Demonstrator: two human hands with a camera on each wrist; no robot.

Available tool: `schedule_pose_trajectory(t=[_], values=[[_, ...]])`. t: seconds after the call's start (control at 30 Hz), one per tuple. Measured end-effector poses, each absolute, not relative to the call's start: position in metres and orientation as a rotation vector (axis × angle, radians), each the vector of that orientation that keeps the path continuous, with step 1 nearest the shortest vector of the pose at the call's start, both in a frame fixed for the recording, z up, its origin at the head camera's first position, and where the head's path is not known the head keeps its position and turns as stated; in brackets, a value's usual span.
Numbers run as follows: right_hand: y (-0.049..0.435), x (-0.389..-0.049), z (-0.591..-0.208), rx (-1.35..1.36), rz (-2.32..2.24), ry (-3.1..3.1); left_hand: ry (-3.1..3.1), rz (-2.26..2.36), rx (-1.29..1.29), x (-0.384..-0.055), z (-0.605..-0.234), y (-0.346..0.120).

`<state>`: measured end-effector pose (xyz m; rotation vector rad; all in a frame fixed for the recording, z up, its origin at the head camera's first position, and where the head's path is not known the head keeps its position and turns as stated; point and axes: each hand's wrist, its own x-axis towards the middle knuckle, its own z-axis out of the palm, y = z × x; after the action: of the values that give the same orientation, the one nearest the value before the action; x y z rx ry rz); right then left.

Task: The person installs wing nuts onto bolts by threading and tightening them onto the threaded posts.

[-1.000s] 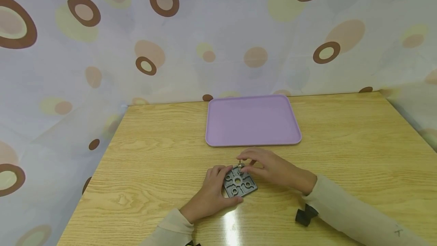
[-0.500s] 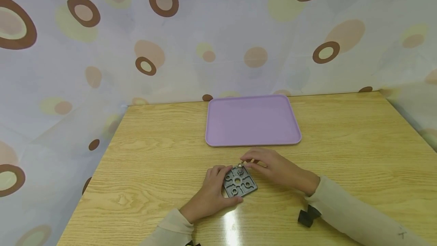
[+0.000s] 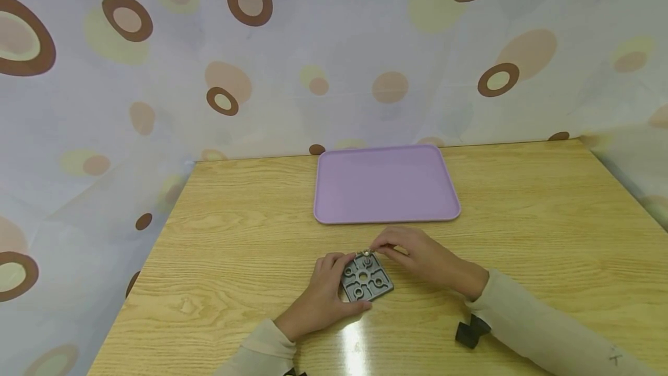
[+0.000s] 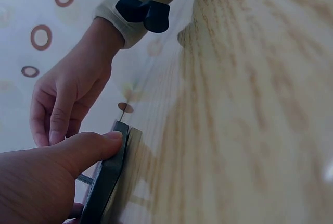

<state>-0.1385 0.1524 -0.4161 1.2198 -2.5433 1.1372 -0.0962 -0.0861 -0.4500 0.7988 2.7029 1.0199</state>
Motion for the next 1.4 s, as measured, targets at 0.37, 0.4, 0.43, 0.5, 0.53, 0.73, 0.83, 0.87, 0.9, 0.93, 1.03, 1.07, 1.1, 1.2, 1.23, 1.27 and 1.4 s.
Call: schedule_pose_trajectory(t=[0.37, 0.4, 0.43, 0.5, 0.53, 0.73, 0.83, 0.87, 0.9, 0.93, 1.03, 1.07, 1.1, 1.2, 1.23, 1.27, 1.4], values=[[0.1521, -0.1390, -0.4191, 1.262, 1.175, -2.533, 2.708, 1.021, 0.799, -0.0959, -0.4497, -0.0862], [0.1520, -0.1388, -0.4192, 1.263, 1.180, -2.534, 2.708, 1.021, 0.800, -0.0959, -0.4497, -0.0862], [0.1520, -0.1386, -0.4194, 1.266, 1.185, -2.537, 2.709, 1.021, 0.801, -0.0959, -0.4498, -0.0862], [0.1517, -0.1382, -0.4196, 1.273, 1.195, -2.538, 2.706, 1.022, 0.802, -0.0958, -0.4498, -0.0862], [0.1514, -0.1381, -0.4197, 1.276, 1.197, -2.539, 2.706, 1.022, 0.804, -0.0958, -0.4501, -0.0863], [0.1498, -0.1376, -0.4208, 1.278, 1.223, -2.543, 2.706, 1.020, 0.807, -0.0958, -0.4509, -0.0865], [0.1487, -0.1376, -0.4213, 1.262, 1.232, -2.555, 2.710, 1.016, 0.809, -0.0957, -0.4506, -0.0863], [0.1484, -0.1375, -0.4214, 1.257, 1.235, -2.557, 2.713, 1.013, 0.810, -0.0958, -0.4506, -0.0863], [0.1481, -0.1373, -0.4216, 1.252, 1.236, -2.558, 2.716, 1.010, 0.810, -0.0958, -0.4505, -0.0862], [0.1479, -0.1372, -0.4217, 1.250, 1.238, -2.559, 2.718, 1.009, 0.811, -0.0959, -0.4506, -0.0862], [0.1470, -0.1371, -0.4226, 1.253, 1.264, -2.546, 2.719, 1.007, 0.811, -0.0961, -0.4509, -0.0862], [0.1465, -0.1370, -0.4225, 1.254, 1.271, -2.542, 2.719, 1.007, 0.811, -0.0962, -0.4509, -0.0862], [0.1460, -0.1368, -0.4222, 1.253, 1.274, -2.542, 2.717, 1.007, 0.810, -0.0962, -0.4509, -0.0862], [0.1448, -0.1369, -0.4221, 1.261, 1.280, -2.546, 2.718, 1.004, 0.813, -0.0964, -0.4512, -0.0860], [0.1445, -0.1370, -0.4219, 1.259, 1.277, -2.556, 2.719, 1.003, 0.813, -0.0963, -0.4512, -0.0860], [0.1443, -0.1371, -0.4218, 1.262, 1.274, -2.565, 2.720, 1.004, 0.815, -0.0964, -0.4513, -0.0859], [0.1432, -0.1381, -0.4228, 1.264, 1.261, -2.606, 2.725, 1.002, 0.822, -0.0964, -0.4516, -0.0859]])
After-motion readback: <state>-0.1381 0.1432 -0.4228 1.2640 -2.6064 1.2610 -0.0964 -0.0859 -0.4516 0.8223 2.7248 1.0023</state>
